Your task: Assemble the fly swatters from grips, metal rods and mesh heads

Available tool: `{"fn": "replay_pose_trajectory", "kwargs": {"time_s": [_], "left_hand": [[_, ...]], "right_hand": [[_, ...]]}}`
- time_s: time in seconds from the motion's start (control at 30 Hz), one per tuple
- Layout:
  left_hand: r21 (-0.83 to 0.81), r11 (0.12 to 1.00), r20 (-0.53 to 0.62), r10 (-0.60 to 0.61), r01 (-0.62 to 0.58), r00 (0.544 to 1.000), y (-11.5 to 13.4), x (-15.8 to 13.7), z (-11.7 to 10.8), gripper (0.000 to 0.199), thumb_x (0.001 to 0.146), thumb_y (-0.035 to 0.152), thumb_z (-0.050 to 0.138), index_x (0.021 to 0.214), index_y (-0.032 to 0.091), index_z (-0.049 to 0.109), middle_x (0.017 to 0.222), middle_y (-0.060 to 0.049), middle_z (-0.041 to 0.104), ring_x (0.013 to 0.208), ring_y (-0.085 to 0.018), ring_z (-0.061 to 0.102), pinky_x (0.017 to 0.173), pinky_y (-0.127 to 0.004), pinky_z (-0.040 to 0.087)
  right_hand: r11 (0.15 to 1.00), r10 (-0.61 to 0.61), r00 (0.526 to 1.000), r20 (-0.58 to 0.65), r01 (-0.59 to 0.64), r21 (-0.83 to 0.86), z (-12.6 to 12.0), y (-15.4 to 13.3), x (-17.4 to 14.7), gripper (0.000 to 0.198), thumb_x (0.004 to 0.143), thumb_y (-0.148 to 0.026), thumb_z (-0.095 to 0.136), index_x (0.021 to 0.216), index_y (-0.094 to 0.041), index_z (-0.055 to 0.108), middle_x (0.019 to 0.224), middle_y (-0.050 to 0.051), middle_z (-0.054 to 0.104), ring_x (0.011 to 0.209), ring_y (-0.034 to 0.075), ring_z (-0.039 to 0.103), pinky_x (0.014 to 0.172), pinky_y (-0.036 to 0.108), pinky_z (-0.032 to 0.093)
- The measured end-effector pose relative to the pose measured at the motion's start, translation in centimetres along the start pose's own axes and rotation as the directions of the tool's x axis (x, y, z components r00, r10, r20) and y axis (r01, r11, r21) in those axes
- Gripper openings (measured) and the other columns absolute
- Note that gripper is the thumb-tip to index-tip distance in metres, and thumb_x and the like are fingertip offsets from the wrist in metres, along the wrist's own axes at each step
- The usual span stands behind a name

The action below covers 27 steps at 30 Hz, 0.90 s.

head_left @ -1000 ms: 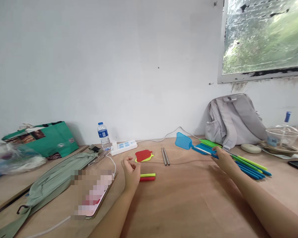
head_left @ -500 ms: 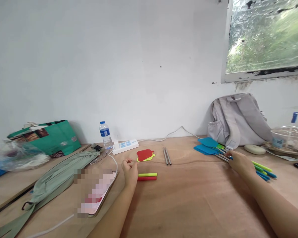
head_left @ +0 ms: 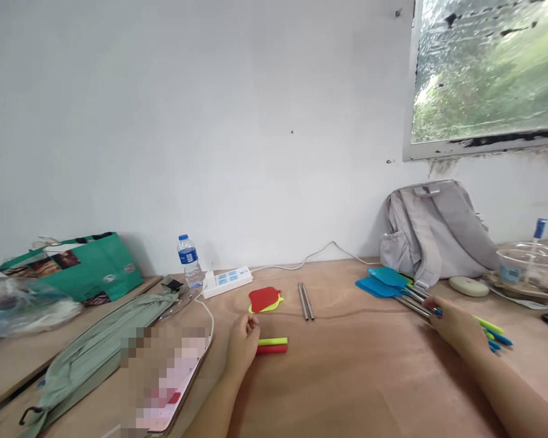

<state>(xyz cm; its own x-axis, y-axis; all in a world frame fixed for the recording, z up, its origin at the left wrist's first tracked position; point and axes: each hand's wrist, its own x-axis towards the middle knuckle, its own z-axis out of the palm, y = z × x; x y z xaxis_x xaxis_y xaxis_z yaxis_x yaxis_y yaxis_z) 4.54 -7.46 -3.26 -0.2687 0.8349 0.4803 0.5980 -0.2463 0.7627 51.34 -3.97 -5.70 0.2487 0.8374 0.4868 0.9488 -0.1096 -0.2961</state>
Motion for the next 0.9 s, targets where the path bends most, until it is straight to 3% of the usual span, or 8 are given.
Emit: {"fn": "replay_pose_trajectory", "kwargs": {"time_s": [0.07,0.13,0.23,0.4,0.53,0.67,0.77,0.9], "left_hand": [[0.096,0.993,0.091,0.063,-0.071,0.994,0.0,-0.1,-0.1,0.009,0.062,0.013,0.041,0.064,0.019,0.047,0.064,0.002,0.05,0.063,-0.015,0.049,0.062,-0.026,0.038],[0.178,0.975,0.166,0.106,-0.135,0.98,0.1,-0.1,0.0,0.011,0.061,0.011,0.042,0.063,0.019,0.049,0.068,0.0,0.053,0.07,-0.017,0.05,0.067,-0.028,0.038],[0.237,0.958,0.239,0.101,-0.159,0.966,0.4,-0.3,0.2,0.015,0.059,0.009,0.042,0.063,0.019,0.052,0.071,-0.001,0.054,0.075,-0.018,0.05,0.071,-0.03,0.037],[0.285,0.956,0.328,-0.032,-0.067,0.944,0.9,-0.7,0.1,0.019,0.057,0.007,0.039,0.06,0.018,0.053,0.07,-0.001,0.055,0.075,-0.017,0.05,0.069,-0.028,0.035],[0.311,0.949,0.391,-0.072,-0.058,0.918,1.2,-0.9,0.0,0.021,0.054,0.007,0.038,0.061,0.019,0.054,0.072,-0.001,0.056,0.078,-0.018,0.049,0.072,-0.03,0.033],[0.322,0.944,0.439,-0.078,-0.076,0.895,1.6,-1.2,0.1,0.024,0.051,0.006,0.037,0.062,0.019,0.054,0.074,-0.001,0.055,0.079,-0.017,0.048,0.073,-0.029,0.032],[0.325,0.942,0.45,-0.083,-0.077,0.889,1.7,-1.4,0.2,0.026,0.05,0.004,0.037,0.064,0.019,0.053,0.075,-0.001,0.055,0.079,-0.017,0.048,0.072,-0.028,0.032],[0.286,0.956,0.46,-0.076,-0.066,0.885,1.5,-1.6,0.0,0.025,0.051,0.005,0.037,0.065,0.02,0.052,0.076,-0.001,0.054,0.08,-0.018,0.048,0.073,-0.029,0.034]], "right_hand": [[0.996,-0.033,0.997,-0.068,0.028,-0.079,-0.2,-0.6,-0.4,0.026,0.063,-0.013,0.044,0.082,-0.021,0.06,0.085,0.01,0.063,0.071,0.026,0.057,0.06,0.033,0.038],[0.986,-0.155,0.98,-0.128,0.145,-0.087,-0.1,-2.5,-0.8,0.026,0.064,-0.011,0.044,0.081,-0.021,0.061,0.088,0.01,0.062,0.077,0.026,0.056,0.067,0.036,0.037],[0.918,-0.378,0.925,-0.04,0.38,0.112,1.0,-7.3,-1.8,0.022,0.069,-0.013,0.043,0.079,-0.021,0.061,0.088,0.008,0.061,0.083,0.022,0.055,0.076,0.034,0.039],[0.835,-0.48,0.844,0.238,0.356,0.42,3.8,-16.3,-3.5,0.017,0.081,-0.024,0.048,0.093,-0.022,0.059,0.097,0.006,0.058,0.085,0.018,0.055,0.075,0.032,0.044],[0.804,-0.525,0.808,0.266,0.369,0.466,5.5,-20.7,-2.8,0.027,0.086,-0.031,0.045,0.107,-0.017,0.051,0.109,0.007,0.053,0.089,0.016,0.054,0.076,0.036,0.046],[0.772,-0.569,0.772,0.283,0.385,0.505,6.1,-22.8,-1.7,0.017,0.08,-0.017,0.048,0.095,-0.018,0.056,0.095,0.005,0.055,0.077,0.014,0.053,0.066,0.027,0.043],[0.763,-0.571,0.757,0.317,0.347,0.545,6.0,-23.1,-1.5,0.023,0.068,-0.004,0.043,0.081,-0.019,0.055,0.081,0.002,0.053,0.069,0.013,0.05,0.062,0.024,0.037],[0.757,-0.548,0.765,0.338,0.283,0.589,6.0,-22.6,-1.5,0.019,0.066,-0.006,0.04,0.075,-0.02,0.05,0.078,0.002,0.052,0.072,0.014,0.05,0.065,0.024,0.036]]}}
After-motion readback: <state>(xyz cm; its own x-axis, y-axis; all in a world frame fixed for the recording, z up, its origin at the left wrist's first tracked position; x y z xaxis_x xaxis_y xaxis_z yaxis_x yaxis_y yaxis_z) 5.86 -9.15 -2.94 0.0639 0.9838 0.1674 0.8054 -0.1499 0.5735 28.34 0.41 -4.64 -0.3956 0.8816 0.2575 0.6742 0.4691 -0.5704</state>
